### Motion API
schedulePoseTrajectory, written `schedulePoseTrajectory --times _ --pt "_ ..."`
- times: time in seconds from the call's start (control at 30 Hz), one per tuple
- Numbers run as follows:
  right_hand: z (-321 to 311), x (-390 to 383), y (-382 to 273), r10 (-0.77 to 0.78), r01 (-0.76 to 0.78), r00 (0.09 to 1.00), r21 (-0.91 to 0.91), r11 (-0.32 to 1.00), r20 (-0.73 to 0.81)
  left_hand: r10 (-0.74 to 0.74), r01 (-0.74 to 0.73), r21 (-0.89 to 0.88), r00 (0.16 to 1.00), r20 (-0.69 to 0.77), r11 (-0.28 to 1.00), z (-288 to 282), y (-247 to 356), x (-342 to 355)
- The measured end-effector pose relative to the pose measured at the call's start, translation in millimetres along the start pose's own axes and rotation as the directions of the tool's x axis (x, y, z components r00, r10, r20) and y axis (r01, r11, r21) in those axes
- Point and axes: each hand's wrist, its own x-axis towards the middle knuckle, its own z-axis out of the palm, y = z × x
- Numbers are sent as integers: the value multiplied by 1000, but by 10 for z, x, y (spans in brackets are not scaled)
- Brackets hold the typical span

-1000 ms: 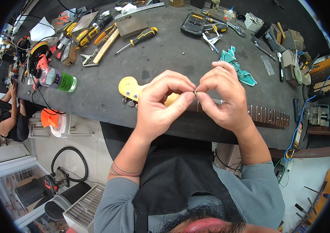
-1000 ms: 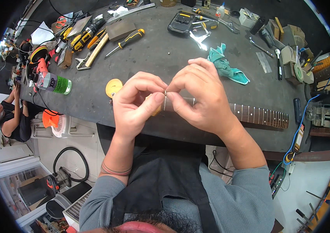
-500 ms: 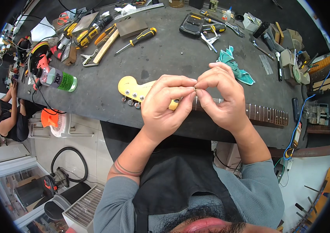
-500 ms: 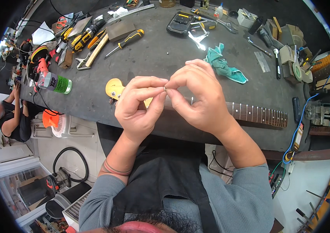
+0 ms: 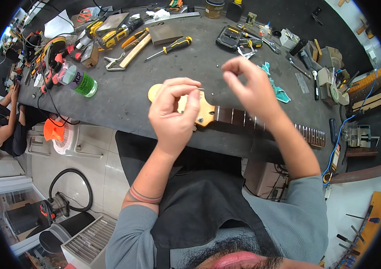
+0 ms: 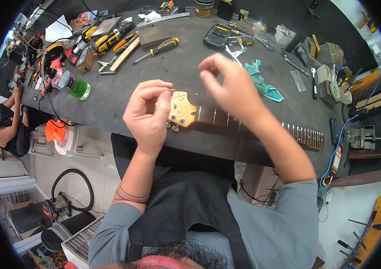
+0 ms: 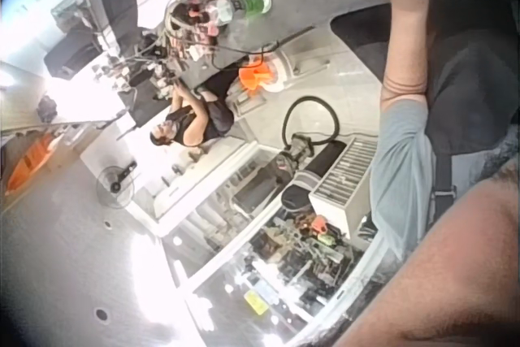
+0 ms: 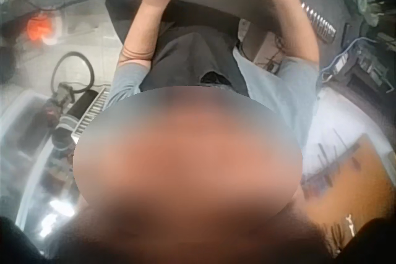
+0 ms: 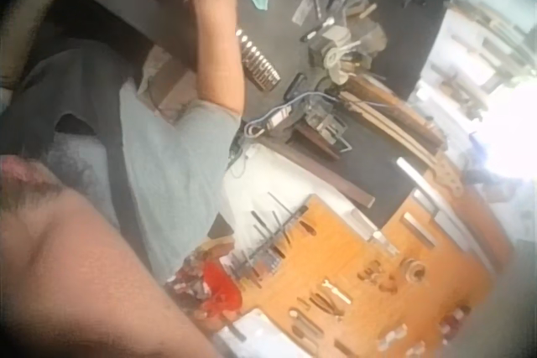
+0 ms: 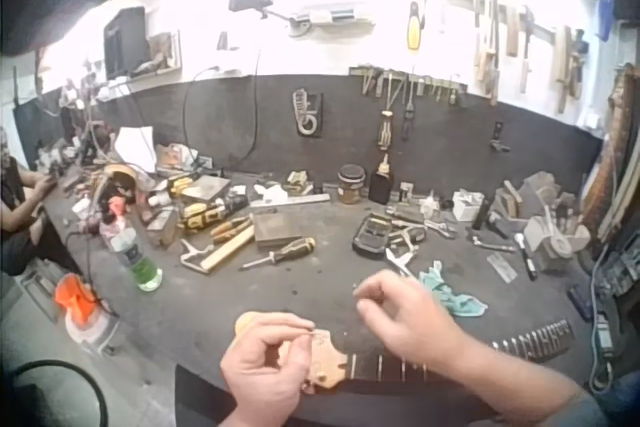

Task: The person uses a screwdriver to tighten the tuning pegs on the headstock of a guitar neck. They systematically adjust each peg, then inspect the neck and tuning mechanism by hand.

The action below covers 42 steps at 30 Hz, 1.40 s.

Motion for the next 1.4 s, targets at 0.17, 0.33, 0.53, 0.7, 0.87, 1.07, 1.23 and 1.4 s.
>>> schedulePoseTrajectory --times 0.17,0.33,0.53,0.7,0.87,1.07,1.23,1.4 --pt "150 603 549 221 -71 950 -535 842 222 24 -28 -73 998 -50 997 -230 60 4" --pt "285 636 746 61 127 958 -602 788 282 91 -93 -28 994 -68 995 -439 83 -91" --pt "267 515 576 38 116 966 -557 823 257 61 -63 -11 989 -132 998 -546 150 -116" --pt "246 55 -244 176 -280 949 445 851 260 249 -246 148 968 -6 958 -490 100 -169" --pt "355 -344 -382 140 -295 952 699 651 272 291 -301 153 953 86 941 -302 122 -159" --pt "389 -463 -384 116 -280 958 761 586 263 276 -285 179 958 73 942 -154 135 -160" --pt "416 -533 -301 105 -187 982 722 666 159 257 -266 177 964 70 948 -63 75 -174" --pt "457 -550 -215 -14 6 1000 568 823 9 242 -251 159 967 77 955 -33 32 -235"
